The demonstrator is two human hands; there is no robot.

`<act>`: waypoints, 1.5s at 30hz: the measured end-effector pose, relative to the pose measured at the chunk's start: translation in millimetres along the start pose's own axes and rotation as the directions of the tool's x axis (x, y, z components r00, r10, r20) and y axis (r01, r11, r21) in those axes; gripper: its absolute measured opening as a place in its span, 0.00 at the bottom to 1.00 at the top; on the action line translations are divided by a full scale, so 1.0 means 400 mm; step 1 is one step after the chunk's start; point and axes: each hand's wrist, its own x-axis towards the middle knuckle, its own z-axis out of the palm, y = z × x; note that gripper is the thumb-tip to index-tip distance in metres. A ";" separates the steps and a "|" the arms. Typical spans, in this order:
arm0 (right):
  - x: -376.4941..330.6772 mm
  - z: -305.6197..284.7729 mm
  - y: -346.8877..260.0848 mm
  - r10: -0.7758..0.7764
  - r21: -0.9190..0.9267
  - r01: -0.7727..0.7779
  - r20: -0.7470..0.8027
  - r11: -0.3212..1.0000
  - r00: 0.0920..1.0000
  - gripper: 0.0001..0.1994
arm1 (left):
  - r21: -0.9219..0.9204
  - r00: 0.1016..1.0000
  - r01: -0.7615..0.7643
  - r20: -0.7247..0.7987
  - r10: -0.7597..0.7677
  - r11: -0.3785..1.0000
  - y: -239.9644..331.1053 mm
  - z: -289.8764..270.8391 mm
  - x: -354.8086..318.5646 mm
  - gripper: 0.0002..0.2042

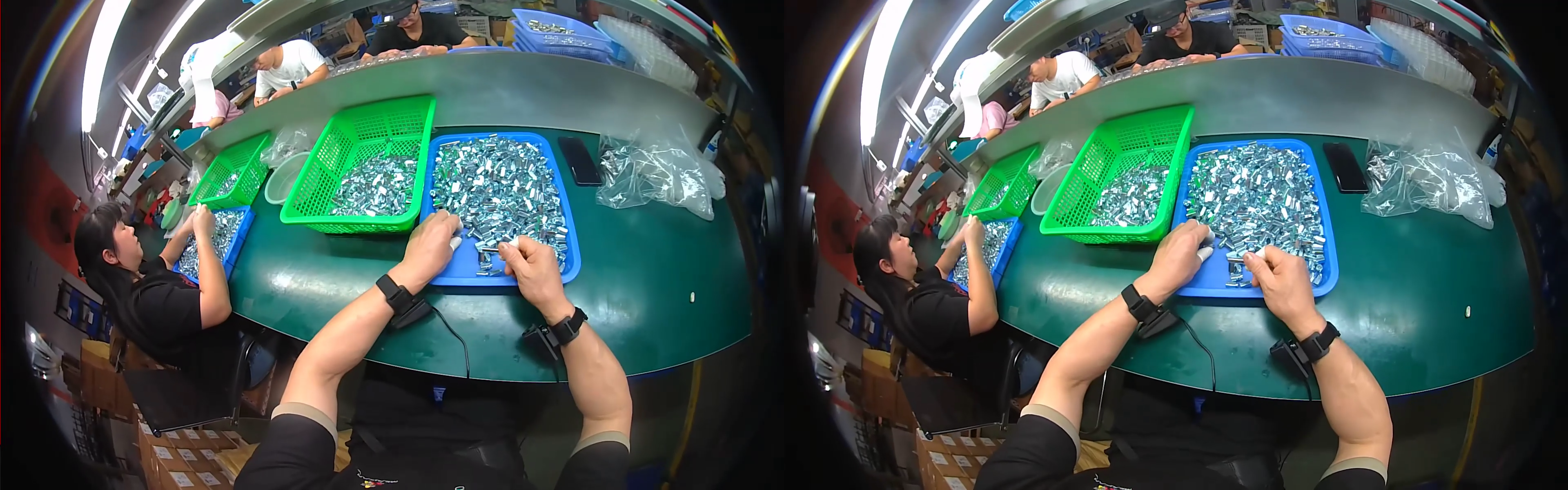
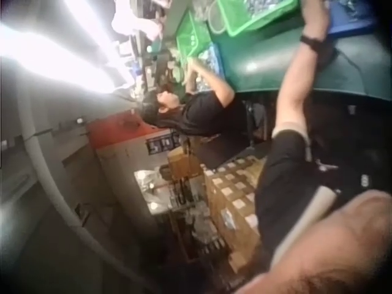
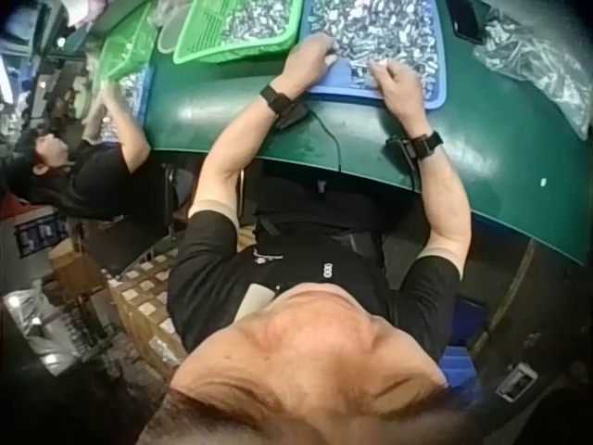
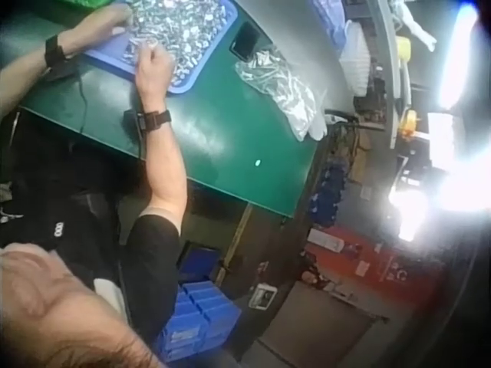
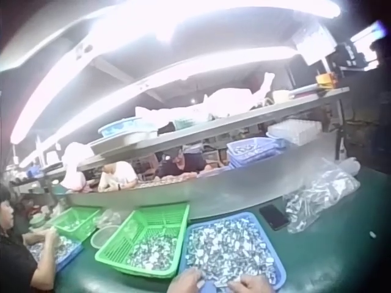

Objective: The person picks up a metal component and a small pin from a blue tray, fits the pin into the component by hand, and places the assembled unit into a green basket.

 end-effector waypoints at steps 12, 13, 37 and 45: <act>0.012 0.011 -0.010 -0.001 -0.073 0.004 0.045 0.997 0.999 0.10 | -0.439 0.999 0.032 0.017 -0.028 0.898 0.071 -0.033 -0.075 0.08; 0.011 0.011 -0.011 -0.007 -0.074 0.012 0.059 0.997 0.998 0.10 | -0.444 1.000 0.010 0.002 -0.010 0.896 0.077 -0.037 -0.075 0.08; 0.003 0.022 0.017 -0.055 -0.047 0.056 0.009 0.997 0.998 0.15 | -0.487 0.998 -0.059 -0.051 0.039 0.871 0.074 -0.028 -0.091 0.08; 0.001 0.010 0.002 -0.017 -0.102 0.021 0.036 0.995 0.999 0.13 | -0.480 0.996 -0.082 -0.056 0.062 0.874 0.071 -0.028 -0.096 0.08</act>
